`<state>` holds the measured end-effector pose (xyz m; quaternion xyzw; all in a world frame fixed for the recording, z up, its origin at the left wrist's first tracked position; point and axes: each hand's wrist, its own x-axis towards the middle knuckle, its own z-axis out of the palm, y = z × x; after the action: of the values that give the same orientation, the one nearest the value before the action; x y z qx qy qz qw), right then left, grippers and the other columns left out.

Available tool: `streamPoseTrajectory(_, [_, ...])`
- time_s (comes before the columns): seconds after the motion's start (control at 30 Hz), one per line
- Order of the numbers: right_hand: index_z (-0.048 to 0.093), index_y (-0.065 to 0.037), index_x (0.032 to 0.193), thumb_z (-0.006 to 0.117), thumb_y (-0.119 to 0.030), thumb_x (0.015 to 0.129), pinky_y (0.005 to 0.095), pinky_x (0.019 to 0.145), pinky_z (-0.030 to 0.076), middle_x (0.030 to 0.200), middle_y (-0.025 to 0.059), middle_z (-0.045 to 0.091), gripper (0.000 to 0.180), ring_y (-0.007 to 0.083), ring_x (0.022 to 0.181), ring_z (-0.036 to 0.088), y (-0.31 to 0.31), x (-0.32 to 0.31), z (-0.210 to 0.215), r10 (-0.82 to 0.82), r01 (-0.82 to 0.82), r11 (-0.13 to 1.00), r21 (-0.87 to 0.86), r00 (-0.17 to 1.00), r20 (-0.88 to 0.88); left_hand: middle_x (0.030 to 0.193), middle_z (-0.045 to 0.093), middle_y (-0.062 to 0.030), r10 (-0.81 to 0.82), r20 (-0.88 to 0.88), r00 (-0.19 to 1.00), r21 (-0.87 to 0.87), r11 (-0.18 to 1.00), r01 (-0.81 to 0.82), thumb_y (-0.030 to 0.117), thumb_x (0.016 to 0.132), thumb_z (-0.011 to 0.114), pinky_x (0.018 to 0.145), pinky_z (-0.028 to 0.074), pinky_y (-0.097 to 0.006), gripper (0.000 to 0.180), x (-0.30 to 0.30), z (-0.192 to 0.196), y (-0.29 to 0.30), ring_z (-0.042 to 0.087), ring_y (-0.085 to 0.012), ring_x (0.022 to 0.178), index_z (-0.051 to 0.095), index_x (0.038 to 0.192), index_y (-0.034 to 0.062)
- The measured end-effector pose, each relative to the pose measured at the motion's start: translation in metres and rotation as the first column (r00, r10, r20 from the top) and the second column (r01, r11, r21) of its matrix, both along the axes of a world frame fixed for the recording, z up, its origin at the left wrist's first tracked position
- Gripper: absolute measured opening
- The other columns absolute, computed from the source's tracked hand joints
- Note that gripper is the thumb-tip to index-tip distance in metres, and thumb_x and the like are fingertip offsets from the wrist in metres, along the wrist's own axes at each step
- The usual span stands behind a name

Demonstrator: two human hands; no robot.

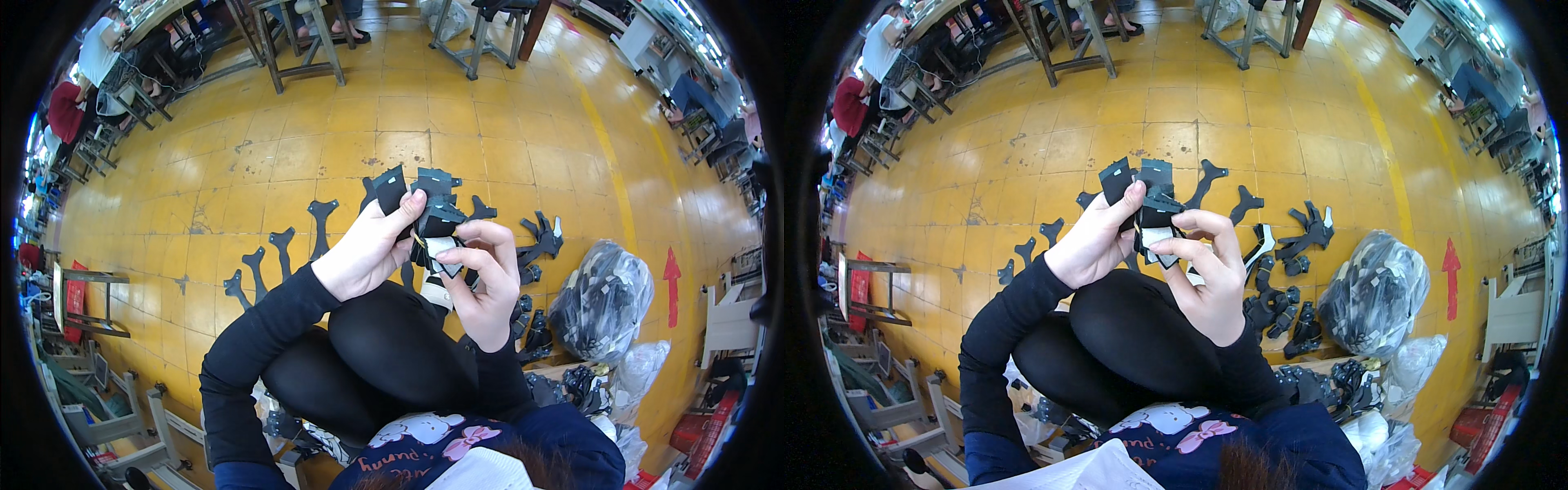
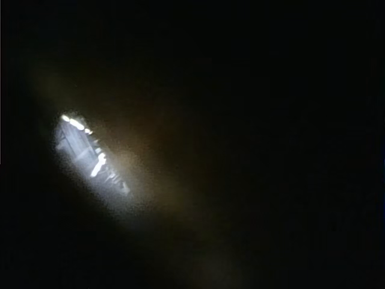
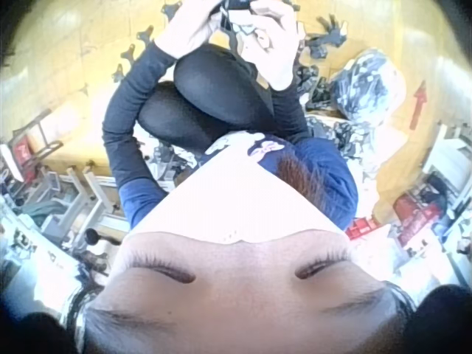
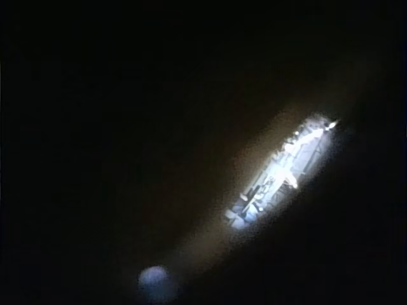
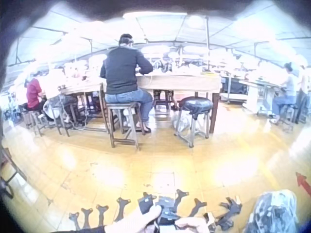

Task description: The person sits on the factory floor and gathers black plastic shoe parts, aligns them into stacks, and secures each stack with a rubber band. The person repeats this process for multiple piles of parts.

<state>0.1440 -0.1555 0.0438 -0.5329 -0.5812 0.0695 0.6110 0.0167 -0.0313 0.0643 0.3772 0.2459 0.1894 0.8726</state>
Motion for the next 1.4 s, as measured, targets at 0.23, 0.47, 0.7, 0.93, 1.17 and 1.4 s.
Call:
streamPoseTrajectory(0.23, [0.067, -0.002, 0.091, 0.065, 0.013, 0.066, 0.0331, 0.086, 0.048, 0.128, 0.0159, 0.058, 0.029, 0.0225, 0.1, 0.059, 0.003, -0.004, 0.005, -0.043, 0.042, 0.998, -0.051, 0.999, -0.014, 0.102, 0.062, -0.0013, -0.028, 0.069, 0.997, -0.065, 0.997, 0.033, 0.033, 0.1, 0.051, 0.07, 0.052, -0.019, 0.029, -0.004, -0.009, 0.005, 0.061, -0.0044, 0.088, 0.053, 0.116, 0.0097])
streamPoseTrajectory(0.47, [0.068, -0.001, 0.09, 0.063, 0.015, 0.064, 0.0315, 0.087, 0.048, 0.126, 0.0145, 0.062, 0.031, 0.0226, 0.096, 0.061, 0.004, -0.006, 0.011, -0.096, 0.087, 0.987, -0.136, 0.994, -0.058, 0.103, 0.061, -0.0004, 0.007, 0.075, 0.997, -0.054, 0.999, -0.003, 0.035, 0.099, 0.052, 0.066, 0.048, -0.018, 0.033, 0.003, 0.002, -0.006, 0.058, -0.0041, 0.084, 0.051, 0.12, 0.0088])
streamPoseTrajectory(0.7, [0.069, -0.002, 0.086, 0.061, 0.017, 0.062, 0.032, 0.085, 0.049, 0.125, 0.0139, 0.062, 0.032, 0.0221, 0.093, 0.059, 0.006, -0.008, 0.012, -0.101, 0.101, 0.995, 0.006, 0.993, 0.058, 0.105, 0.061, -0.0016, 0.02, 0.104, 0.994, -0.022, 1.0, -0.018, 0.032, 0.1, 0.051, 0.071, 0.052, -0.02, 0.029, 0.001, -0.002, -0.003, 0.061, -0.007, 0.089, 0.052, 0.117, 0.0088])
streamPoseTrajectory(0.93, [0.072, -0.005, 0.089, 0.068, 0.014, 0.069, 0.029, 0.073, 0.051, 0.108, 0.0097, 0.061, 0.028, 0.0185, 0.081, 0.059, 0.006, -0.01, 0.01, -0.068, 0.064, 0.997, -0.03, 0.986, -0.154, 0.103, 0.061, -0.0011, 0.021, 0.114, 0.993, -0.029, 0.999, -0.018, 0.029, 0.1, 0.052, 0.073, 0.053, -0.022, 0.025, 0.003, -0.007, -0.004, 0.061, -0.0064, 0.09, 0.053, 0.114, 0.0093])
streamPoseTrajectory(1.17, [0.072, -0.006, 0.089, 0.069, 0.013, 0.067, 0.025, 0.076, 0.047, 0.092, 0.0051, 0.059, 0.029, 0.0152, 0.086, 0.058, -0.002, 0.0, 0.01, -0.033, 0.026, 0.991, -0.135, 0.998, -0.051, 0.1, 0.061, 0.0006, 0.005, 0.06, 0.998, 0.015, 1.0, -0.005, 0.027, 0.1, 0.053, 0.071, 0.051, -0.022, 0.022, 0.001, -0.023, 0.001, 0.059, -0.0059, 0.087, 0.054, 0.114, 0.0106])
streamPoseTrajectory(1.4, [0.064, -0.002, 0.094, 0.067, 0.015, 0.073, 0.0202, 0.064, 0.048, 0.116, 0.0093, 0.059, 0.028, 0.0117, 0.091, 0.062, 0.004, -0.001, 0.001, 0.149, -0.217, 0.952, -0.217, 0.945, -0.292, 0.098, 0.056, 0.0037, 0.102, 0.079, 0.992, 0.046, 0.993, -0.106, 0.02, 0.098, 0.057, 0.067, 0.047, -0.021, 0.009, 0.004, -0.018, -0.004, 0.056, -0.004, 0.083, 0.051, 0.098, 0.0127])
